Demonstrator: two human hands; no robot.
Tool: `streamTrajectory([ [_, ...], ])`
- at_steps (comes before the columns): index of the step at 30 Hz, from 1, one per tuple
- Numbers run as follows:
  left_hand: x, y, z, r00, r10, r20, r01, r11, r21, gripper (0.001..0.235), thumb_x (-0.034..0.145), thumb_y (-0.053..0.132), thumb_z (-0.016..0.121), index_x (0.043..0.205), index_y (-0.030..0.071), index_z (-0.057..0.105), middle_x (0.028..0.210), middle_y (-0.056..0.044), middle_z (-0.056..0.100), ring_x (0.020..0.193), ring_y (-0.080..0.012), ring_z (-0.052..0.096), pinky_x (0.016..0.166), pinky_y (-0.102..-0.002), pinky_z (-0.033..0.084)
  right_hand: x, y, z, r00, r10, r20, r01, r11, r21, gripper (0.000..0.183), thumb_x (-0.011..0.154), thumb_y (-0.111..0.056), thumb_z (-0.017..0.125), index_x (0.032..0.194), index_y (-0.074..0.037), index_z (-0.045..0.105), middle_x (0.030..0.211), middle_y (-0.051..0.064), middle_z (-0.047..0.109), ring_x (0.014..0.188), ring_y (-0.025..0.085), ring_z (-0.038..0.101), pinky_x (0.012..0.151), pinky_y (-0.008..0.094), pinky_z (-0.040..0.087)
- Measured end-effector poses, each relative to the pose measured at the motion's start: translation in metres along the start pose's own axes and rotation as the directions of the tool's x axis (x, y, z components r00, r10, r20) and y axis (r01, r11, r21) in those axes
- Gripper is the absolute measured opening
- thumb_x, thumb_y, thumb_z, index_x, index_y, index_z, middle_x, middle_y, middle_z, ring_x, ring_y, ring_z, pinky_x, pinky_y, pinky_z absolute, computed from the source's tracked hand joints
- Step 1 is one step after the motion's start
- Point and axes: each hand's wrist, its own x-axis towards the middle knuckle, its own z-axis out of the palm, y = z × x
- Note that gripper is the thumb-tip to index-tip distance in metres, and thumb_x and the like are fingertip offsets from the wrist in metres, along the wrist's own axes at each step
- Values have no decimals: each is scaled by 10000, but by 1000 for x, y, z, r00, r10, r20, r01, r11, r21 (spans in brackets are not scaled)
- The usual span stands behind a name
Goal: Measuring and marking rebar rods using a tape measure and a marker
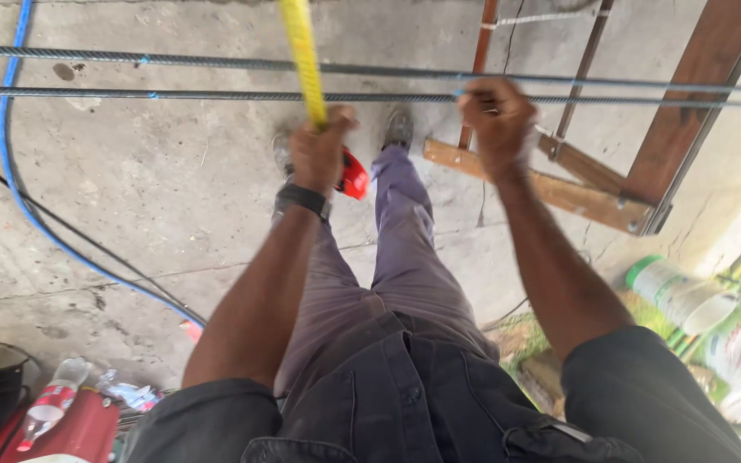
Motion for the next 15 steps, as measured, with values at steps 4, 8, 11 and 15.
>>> streamTrajectory([
  [4, -2, -33, 57, 973, 127, 191, -105, 987, -122, 210, 856, 339, 736, 878, 133, 705, 685, 35, 578, 552, -75, 466, 486, -257, 453, 41, 29, -31, 981, 94, 170, -108, 991, 75, 76, 959, -44, 681, 998, 20, 667, 821, 122, 671, 625, 178, 670, 539, 278, 644],
  [8, -7, -38, 109, 993, 42, 113, -1, 942, -335, 298, 753, 388, 778, 823, 102, 725, 760, -34, 714, 537, -74, 501, 489, -247, 397, 62, 34, -36, 928, 114, 354, -158, 983, 97, 134, 896, -118, 714, 947, 5, 696, 739, 91, 679, 592, 134, 662, 504, 247, 581],
  [11, 0, -31, 122, 996, 77, 43, -58, 944, -326, 415, 767, 443, 749, 940, 66, 754, 843, -91, 766, 668, -120, 616, 612, -272, 498, 79, 24, -31, 897, 12, 441, -18, 1000, 9, 164, 916, -146, 684, 916, 16, 710, 675, 92, 678, 557, 137, 668, 488, 271, 594],
  [15, -3, -32, 127, 997, 47, 57, -17, 894, -449, 496, 727, 419, 801, 1064, 58, 758, 912, -92, 761, 917, -190, 747, 802, -301, 577, 81, 31, -27, 881, 95, 464, -77, 995, -57, 180, 861, -185, 686, 884, -9, 719, 683, 66, 679, 543, 121, 658, 438, 244, 554],
])
